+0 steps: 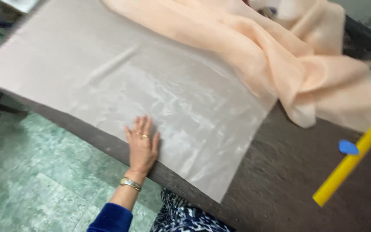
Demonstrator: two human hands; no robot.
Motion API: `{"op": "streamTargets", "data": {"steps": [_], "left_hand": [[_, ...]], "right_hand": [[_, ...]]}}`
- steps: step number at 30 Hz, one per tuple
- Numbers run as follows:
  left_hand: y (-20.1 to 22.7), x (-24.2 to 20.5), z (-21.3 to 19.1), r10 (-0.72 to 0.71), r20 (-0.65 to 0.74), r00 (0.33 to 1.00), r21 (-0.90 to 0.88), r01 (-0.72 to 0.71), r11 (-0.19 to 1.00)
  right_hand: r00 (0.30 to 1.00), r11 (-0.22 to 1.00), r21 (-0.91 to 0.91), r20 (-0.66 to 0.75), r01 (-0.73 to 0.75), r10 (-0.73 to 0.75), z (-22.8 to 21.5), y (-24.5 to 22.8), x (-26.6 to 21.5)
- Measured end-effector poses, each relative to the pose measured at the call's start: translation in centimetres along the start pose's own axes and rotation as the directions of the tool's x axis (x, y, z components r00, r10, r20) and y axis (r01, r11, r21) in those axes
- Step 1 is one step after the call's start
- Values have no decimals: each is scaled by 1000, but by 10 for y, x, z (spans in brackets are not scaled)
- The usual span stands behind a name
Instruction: The person measures a piece of white fabric using a yellow ruler and a blue chalk marker, drawing straight lines along the ruler's edge. They then use a pair of scissors to cut the fabric along the marked lines, separating a rectangular piece from the main sheet.
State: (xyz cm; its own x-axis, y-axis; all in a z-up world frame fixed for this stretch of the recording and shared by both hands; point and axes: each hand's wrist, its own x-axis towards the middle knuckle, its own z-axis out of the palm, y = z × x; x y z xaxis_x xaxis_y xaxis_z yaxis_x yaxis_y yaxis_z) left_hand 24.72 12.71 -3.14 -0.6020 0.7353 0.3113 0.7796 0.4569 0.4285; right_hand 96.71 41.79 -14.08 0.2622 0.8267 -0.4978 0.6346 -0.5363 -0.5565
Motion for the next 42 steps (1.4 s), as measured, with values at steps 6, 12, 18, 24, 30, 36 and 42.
{"op": "streamTargets", "data": {"steps": [6, 12, 18, 24, 30, 36, 42], "left_hand": [[16, -2, 2, 15, 74, 997, -24, -13, 1000], [18, -1, -1, 52, 75, 996, -30, -50, 998], [39, -13, -11, 240, 14, 971, -141, -236, 961], [72, -41, -4, 557, 79, 827, -265, -521, 812], [99, -60, -1, 792, 124, 597, -379, -710, 594], [108, -58, 1, 845, 160, 510, -392, -753, 529], [109, -59, 1, 832, 197, 519, -367, -748, 553]], "right_hand": [[674, 960, 274, 719, -48, -172, 36, -134, 94], [-16, 883, 359, 924, -302, -382, 73, -209, 105], [675, 867, 179, 562, 466, -479, 123, -330, -246], [570, 735, -252, 792, 630, -217, 111, -324, -238], [805, 709, -685, 510, 167, 304, 44, -302, -231], [547, 940, -341, 788, 6, 283, 13, -267, -211], [459, 952, -300, 855, 63, 239, 26, -262, -206]]}}
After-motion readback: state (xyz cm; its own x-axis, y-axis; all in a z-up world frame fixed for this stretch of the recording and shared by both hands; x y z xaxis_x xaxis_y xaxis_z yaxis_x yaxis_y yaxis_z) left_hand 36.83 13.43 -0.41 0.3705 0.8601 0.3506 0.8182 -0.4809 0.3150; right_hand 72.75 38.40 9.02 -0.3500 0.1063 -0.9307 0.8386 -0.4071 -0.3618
